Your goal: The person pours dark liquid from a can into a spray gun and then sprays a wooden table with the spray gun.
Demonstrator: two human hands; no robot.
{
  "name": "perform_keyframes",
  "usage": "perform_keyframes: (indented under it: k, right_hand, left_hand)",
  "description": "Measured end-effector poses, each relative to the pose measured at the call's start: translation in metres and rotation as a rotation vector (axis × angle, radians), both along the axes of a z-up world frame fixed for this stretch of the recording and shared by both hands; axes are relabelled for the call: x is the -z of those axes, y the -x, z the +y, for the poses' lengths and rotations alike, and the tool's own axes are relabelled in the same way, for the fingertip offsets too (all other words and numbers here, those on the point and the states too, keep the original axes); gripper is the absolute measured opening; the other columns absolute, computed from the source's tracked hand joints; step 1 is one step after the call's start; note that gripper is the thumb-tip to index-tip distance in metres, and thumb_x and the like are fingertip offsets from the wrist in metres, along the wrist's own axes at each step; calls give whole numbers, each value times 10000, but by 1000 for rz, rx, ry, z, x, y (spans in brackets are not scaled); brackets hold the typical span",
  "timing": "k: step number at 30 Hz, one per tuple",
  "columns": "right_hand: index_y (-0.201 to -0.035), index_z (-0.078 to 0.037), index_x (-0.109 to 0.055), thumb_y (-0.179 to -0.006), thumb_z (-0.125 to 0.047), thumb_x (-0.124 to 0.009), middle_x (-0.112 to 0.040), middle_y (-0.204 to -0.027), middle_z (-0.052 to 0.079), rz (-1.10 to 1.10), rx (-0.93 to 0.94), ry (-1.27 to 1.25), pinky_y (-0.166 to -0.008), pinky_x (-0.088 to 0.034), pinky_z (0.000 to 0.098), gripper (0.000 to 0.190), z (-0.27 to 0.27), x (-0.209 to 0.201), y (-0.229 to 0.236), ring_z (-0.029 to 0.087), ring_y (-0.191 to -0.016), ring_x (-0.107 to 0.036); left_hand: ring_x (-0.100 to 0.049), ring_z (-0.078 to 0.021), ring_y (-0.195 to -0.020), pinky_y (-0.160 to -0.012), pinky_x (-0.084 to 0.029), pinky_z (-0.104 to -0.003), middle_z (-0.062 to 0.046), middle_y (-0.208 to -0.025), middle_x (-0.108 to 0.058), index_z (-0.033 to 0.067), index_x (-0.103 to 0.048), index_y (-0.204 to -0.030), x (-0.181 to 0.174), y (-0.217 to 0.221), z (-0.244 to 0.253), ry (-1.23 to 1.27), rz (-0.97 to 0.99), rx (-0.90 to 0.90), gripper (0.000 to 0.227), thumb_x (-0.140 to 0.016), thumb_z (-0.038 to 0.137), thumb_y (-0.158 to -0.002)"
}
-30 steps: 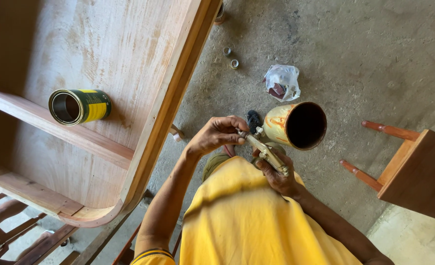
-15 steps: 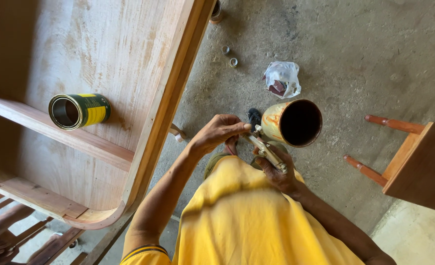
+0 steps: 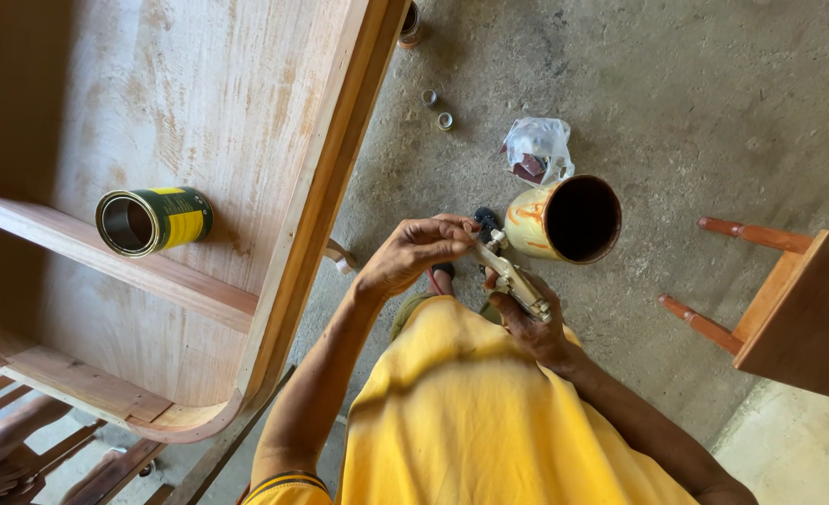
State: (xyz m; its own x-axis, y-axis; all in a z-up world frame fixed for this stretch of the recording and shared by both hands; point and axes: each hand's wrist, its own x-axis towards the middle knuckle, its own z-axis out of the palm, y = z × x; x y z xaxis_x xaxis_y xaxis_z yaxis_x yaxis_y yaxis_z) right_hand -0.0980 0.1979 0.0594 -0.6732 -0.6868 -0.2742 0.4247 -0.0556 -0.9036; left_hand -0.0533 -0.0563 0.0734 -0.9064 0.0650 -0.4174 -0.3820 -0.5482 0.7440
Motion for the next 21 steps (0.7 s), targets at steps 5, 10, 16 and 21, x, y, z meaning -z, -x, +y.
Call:
perform_keyframes:
  k: [5, 10, 16, 21]
  right_hand:
    - [-1265, -53, -683, -995, -104, -709, -694, -957, -32, -9, -23, -142, -539, -429, 169, 276, 2, 3, 2, -3, -637, -532]
    - [-1236, -49, -689, -973, -115, -704, -723, -1007, -22, -8, -1, -183, -506, -415, 169, 272, -7, -8, 6, 0, -595, -511]
    - [-1271, -41, -674, -1026, -87, -691, -718, -1152, 3, 99, 28, -25, -627, -474, 184, 250, -4, 5, 1, 23, -815, -596]
    - [-1216, -55, -684, -1008, -96, -690, -721, -1110, -9, 68, 17, -76, -566, -438, 170, 212, -6, -9, 5, -2, -700, -546]
  left_hand:
    - [-640, -179, -1192, -1035, -528, -314, -120, -1260, -707, -12, -735, -1183, 7, 2, 21, 54, -83, -185, 215, -736, 64, -981]
    - [-652, -175, -1155, -1017, -538, -339, -90, -1236, -697, 25, -629, -1319, 12, 7, 19, -178, -48, -362, 440, -771, 23, -903]
    - [-644, -170, -1135, -1035, -521, -319, -89, -1241, -686, -33, -655, -1349, 11, 13, -2, -244, -111, -152, 440, -751, -54, -920]
    - [-662, -125, -1133, -1025, -544, -295, -33, -1252, -692, -8, -700, -1212, 27, 16, -15, -233, -17, 31, 349, -766, -57, -873]
